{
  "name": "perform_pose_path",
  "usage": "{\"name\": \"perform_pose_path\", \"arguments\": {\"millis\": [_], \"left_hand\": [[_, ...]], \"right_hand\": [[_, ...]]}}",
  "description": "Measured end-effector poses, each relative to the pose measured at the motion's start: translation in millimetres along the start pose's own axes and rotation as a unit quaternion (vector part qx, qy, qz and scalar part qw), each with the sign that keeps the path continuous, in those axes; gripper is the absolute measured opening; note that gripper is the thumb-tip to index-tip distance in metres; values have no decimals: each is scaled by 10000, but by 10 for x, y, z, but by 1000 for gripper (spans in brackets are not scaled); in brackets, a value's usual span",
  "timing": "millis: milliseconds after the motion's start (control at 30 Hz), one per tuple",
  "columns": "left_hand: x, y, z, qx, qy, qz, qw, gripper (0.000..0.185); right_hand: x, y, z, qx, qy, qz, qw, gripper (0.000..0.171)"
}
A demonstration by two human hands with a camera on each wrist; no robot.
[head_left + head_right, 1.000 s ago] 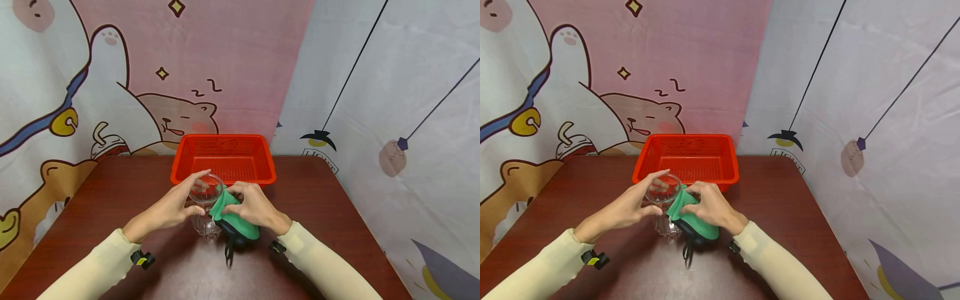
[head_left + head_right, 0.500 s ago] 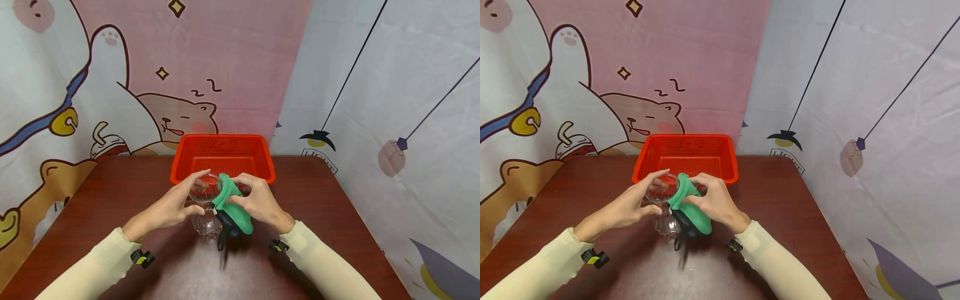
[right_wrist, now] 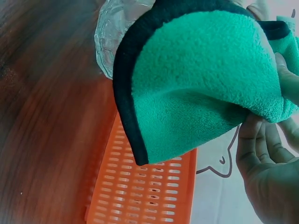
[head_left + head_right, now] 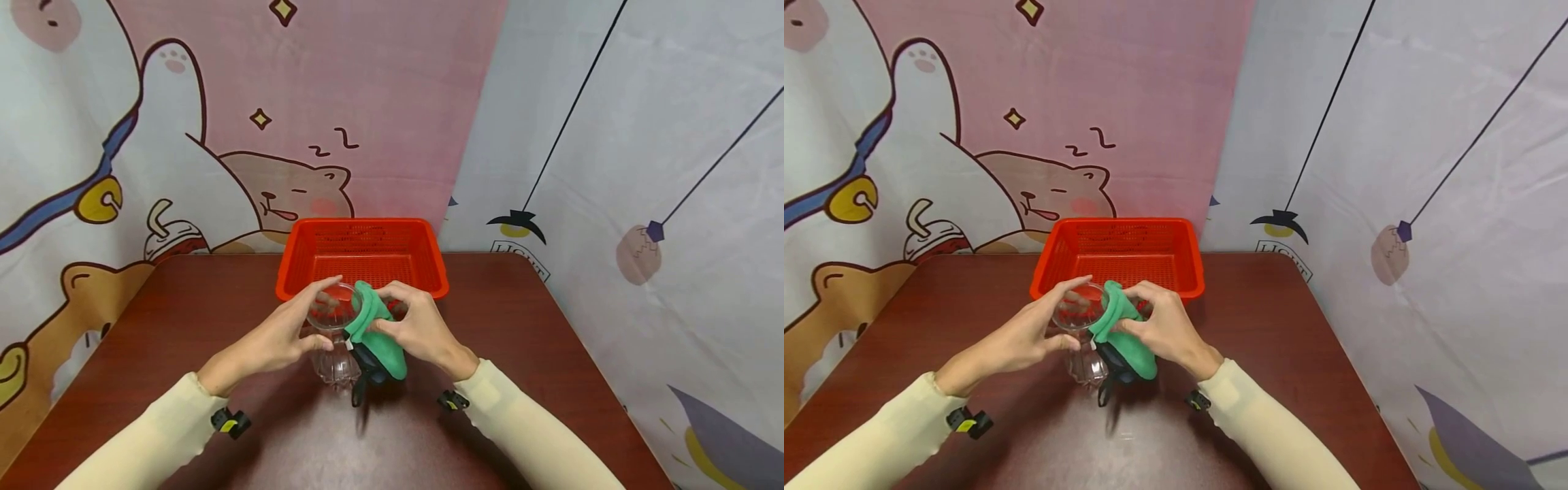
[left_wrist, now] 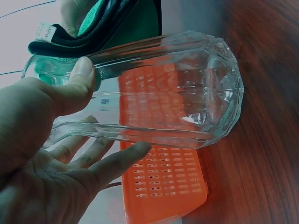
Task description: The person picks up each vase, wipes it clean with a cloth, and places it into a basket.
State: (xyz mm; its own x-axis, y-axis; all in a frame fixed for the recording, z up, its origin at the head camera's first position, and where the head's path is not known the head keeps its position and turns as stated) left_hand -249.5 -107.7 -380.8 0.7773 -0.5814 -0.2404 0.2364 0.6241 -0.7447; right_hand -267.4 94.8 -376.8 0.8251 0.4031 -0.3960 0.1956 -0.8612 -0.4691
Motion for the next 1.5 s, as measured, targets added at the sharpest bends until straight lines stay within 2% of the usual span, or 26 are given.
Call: {"name": "perform_pose_path", "arguments": {"millis": [333,967,1200,1500], "left_hand": [[14,3,-23,57,-100,-53,9999,113],[-9,3,10,90,29,13,10000,111],[-8,9,-8,127,-16,5,9999,113],[-14,8,-1,172,96,68,9998,114]], "right_hand": [[-1,31,23,72,30,-38,10000,37],[-6,44,-2,280,-54,-120,9995,35],[-13,97,-6,495,-139,-215,9984,35],[-22,176,22,707,-88,-512,9961,37]]}}
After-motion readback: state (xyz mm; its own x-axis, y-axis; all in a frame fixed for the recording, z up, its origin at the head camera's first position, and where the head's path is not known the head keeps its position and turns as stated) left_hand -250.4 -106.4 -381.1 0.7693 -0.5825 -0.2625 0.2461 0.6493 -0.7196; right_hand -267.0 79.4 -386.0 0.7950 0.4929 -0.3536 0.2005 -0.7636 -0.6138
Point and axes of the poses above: each hand's wrist, its own x-axis away from the middle knuckle, its own y-axis out of the palm, z = x × y, the point moved 10 cm from there along -x, towards the middle knuckle, and after that the axes turned 3 degrees about -x, right-handed, at the moved point
